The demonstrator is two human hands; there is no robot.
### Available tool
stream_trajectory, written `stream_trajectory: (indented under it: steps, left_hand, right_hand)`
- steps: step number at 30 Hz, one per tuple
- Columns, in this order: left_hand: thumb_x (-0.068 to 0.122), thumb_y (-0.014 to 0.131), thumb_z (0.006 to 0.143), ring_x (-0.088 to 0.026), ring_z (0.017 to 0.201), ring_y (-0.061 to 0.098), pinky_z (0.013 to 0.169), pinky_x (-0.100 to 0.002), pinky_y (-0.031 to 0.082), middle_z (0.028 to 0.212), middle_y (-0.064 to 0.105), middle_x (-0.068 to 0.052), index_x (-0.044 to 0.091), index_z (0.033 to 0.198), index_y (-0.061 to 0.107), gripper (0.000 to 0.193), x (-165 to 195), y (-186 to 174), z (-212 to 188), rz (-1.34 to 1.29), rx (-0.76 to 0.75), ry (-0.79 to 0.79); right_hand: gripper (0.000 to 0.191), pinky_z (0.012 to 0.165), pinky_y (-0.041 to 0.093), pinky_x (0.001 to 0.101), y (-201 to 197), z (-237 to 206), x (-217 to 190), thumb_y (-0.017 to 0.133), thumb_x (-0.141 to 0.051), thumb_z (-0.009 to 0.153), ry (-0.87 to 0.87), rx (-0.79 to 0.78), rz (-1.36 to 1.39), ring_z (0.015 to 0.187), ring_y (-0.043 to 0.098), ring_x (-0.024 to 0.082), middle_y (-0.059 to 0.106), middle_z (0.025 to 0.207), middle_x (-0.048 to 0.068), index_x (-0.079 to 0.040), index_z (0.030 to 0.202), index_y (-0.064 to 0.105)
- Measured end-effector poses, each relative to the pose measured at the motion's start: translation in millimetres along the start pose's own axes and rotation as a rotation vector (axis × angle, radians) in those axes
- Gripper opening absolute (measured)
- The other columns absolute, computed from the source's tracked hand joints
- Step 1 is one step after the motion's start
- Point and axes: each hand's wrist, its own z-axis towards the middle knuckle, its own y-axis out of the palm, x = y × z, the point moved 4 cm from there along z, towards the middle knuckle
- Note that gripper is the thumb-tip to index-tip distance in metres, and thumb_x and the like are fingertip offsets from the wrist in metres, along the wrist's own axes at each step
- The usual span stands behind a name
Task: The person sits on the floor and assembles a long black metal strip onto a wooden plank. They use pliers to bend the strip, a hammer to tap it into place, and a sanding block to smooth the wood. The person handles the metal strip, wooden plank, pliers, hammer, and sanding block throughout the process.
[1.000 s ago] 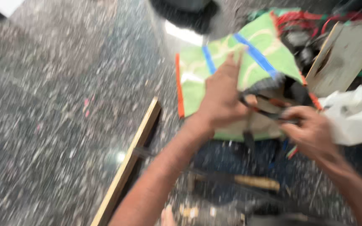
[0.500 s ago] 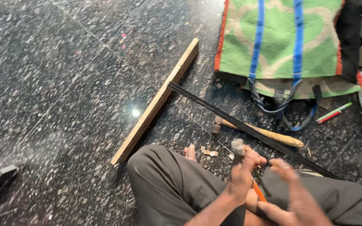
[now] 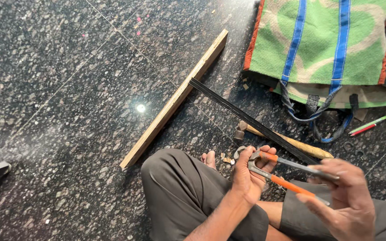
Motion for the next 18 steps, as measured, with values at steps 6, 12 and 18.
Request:
stream_trajectory:
  steps: [6, 12, 18]
  left_hand:
    - [0.036, 0.064, 0.099, -0.025, 0.113, 0.071, 0.101, -0.038, 0.059, 0.118, 0.072, -0.015, 0.007, 0.116, 0.06, 0.034, -14, 16, -17, -0.012, -0.178, -0.145]
    - [0.049, 0.054, 0.106, -0.023, 0.103, 0.064, 0.085, -0.035, 0.05, 0.113, 0.067, -0.013, 0.006, 0.119, 0.059, 0.046, 68, 30, 17, 0.237, -0.153, 0.353]
    - [0.039, 0.056, 0.103, -0.01, 0.099, 0.061, 0.084, -0.03, 0.049, 0.105, 0.067, 0.0, 0.007, 0.121, 0.063, 0.037, 91, 59, 32, 0.943, -0.132, 0.278]
  right_hand:
    - [0.062, 0.119, 0.039, 0.0545, 44, 8, 12, 0.073, -0.015, 0.095, 0.045, 0.365, 0.92, 0.116, 0.061, 0.032, 0.065, 0.12, 0.015, -0.017, 0.146, 0.038]
    - [0.024, 0.122, 0.035, 0.0536, 1, 40, 40, 0.054, -0.019, 0.101, 0.08, 0.423, 1.111, 0.116, 0.06, 0.032, 0.063, 0.113, 0.016, -0.006, 0.12, 0.05]
    - [0.039, 0.111, 0.038, 0.0491, 7, 69, 18, 0.052, -0.017, 0.081, 0.291, 0.31, 0.886, 0.103, 0.062, 0.036, 0.069, 0.111, 0.025, 0.006, 0.11, 0.062]
